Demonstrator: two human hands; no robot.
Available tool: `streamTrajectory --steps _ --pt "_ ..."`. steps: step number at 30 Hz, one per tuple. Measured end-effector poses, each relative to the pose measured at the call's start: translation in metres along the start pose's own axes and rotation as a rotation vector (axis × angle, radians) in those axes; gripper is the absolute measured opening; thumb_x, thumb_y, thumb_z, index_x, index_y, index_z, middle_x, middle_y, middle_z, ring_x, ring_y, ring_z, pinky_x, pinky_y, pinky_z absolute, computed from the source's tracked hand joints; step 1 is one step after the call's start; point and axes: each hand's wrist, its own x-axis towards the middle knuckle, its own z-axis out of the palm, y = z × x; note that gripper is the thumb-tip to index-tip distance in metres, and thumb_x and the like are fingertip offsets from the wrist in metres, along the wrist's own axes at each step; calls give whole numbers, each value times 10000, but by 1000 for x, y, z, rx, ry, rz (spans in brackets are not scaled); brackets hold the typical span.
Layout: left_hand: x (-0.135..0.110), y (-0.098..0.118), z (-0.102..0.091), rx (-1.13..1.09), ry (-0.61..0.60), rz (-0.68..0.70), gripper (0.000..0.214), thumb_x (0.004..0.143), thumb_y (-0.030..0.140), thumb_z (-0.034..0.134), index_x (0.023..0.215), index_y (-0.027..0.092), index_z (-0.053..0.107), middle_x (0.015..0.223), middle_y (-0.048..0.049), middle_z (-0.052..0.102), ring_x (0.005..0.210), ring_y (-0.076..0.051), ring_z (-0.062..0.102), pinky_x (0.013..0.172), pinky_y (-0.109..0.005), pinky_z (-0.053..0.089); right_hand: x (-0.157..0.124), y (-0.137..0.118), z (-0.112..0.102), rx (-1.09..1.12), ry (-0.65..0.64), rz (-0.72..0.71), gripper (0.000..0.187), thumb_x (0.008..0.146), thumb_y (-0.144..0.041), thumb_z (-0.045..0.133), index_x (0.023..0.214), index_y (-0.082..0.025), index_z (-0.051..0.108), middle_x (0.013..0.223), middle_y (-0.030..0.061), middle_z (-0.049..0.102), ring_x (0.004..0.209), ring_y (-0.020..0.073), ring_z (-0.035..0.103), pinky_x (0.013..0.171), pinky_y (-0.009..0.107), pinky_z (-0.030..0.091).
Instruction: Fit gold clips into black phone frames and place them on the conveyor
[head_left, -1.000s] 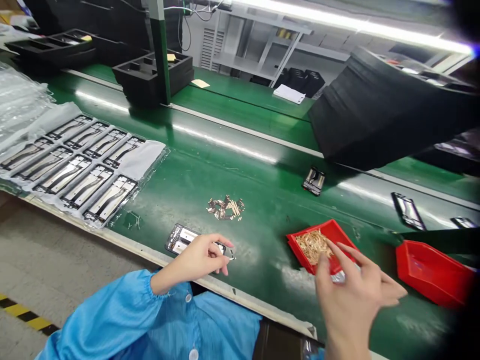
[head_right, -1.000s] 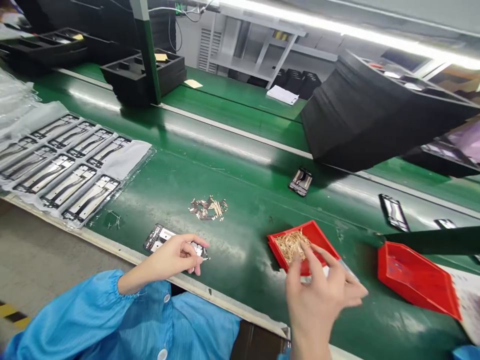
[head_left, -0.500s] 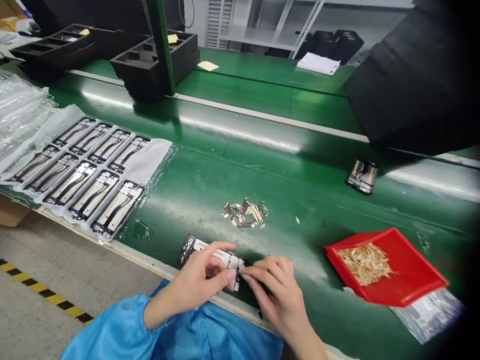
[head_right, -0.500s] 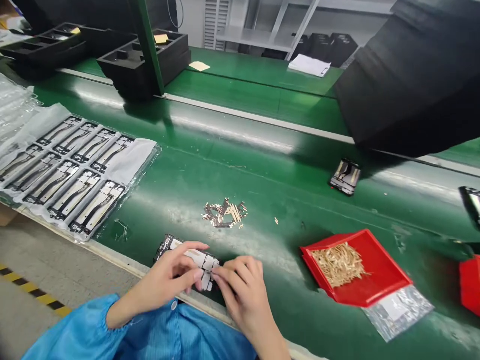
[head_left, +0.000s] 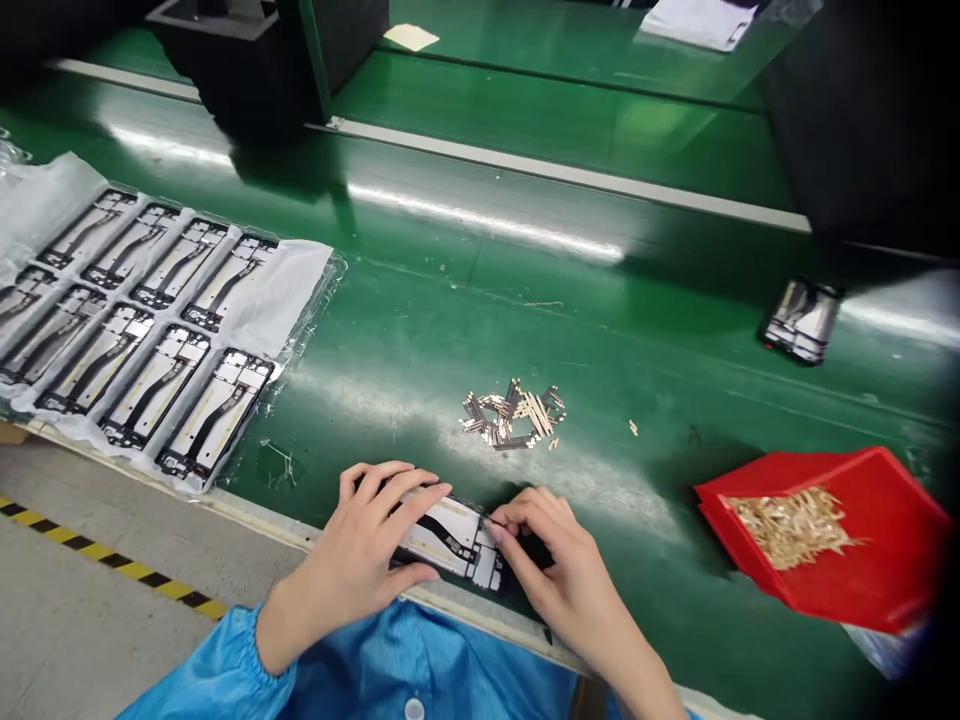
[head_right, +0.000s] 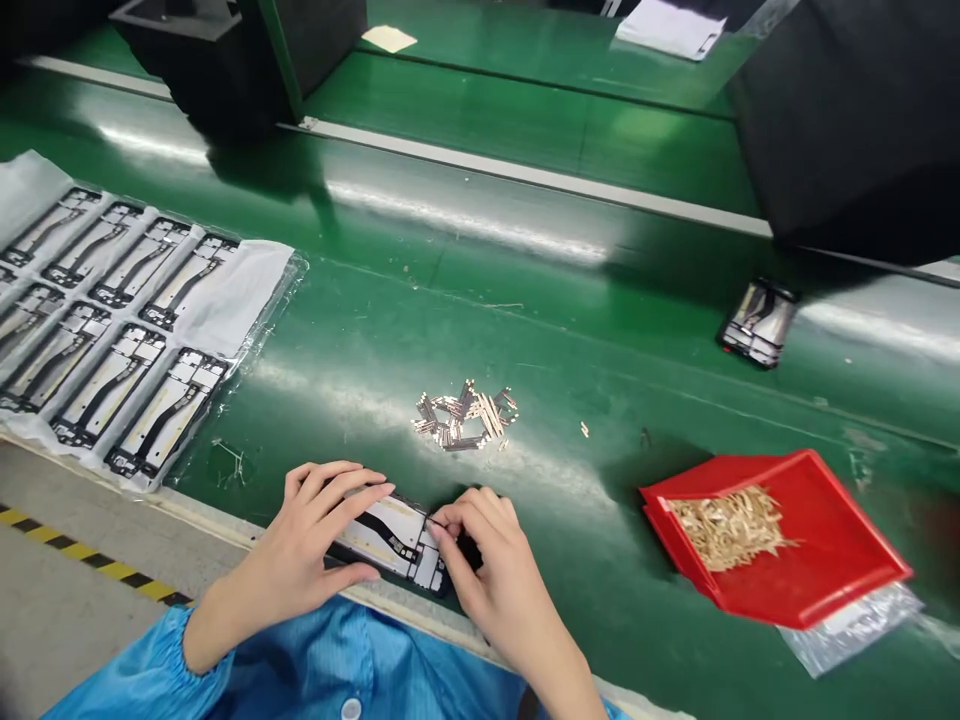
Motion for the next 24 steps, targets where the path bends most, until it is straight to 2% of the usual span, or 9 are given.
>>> streamTrajectory --steps 13,18,21,24 --pt "0 -3 1 17 -1 13 715 957 549 765 1559 293 474 1558 -95 653 1396 -337 525 1081 -498 302 -1 0 4 -53 47 -54 97 1041 -157 647 1011 -249 657 820 -8 617 776 170 569 699 348 446" --pt "1 -2 -2 -1 -44 17 810 951 538 771 1619 286 389 1582 -99 646 1442 -327 520 1151 -505 296 -6 2 13 -156 104 -135 126 1020 -121 659 1064 -239 648 869 11 638 795 176 576 700 340 466" --pt "4 -4 -4 -20 -57 69 742 957 480 784 1575 271 431 1540 -111 667 1425 -313 559 1200 -533 307 -12 1 21 -215 175 -73 171 1030 -177 659 1190 -224 622 984 49 657 846 186 608 723 336 520" --pt "4 -8 -3 -71 33 171 588 951 448 794 1444 256 539 1422 -133 703 1299 -317 622 1122 -537 431 -19 -5 22 -162 214 65 330 1038 -283 663 1352 -219 582 1150 106 668 968 217 652 803 357 581"
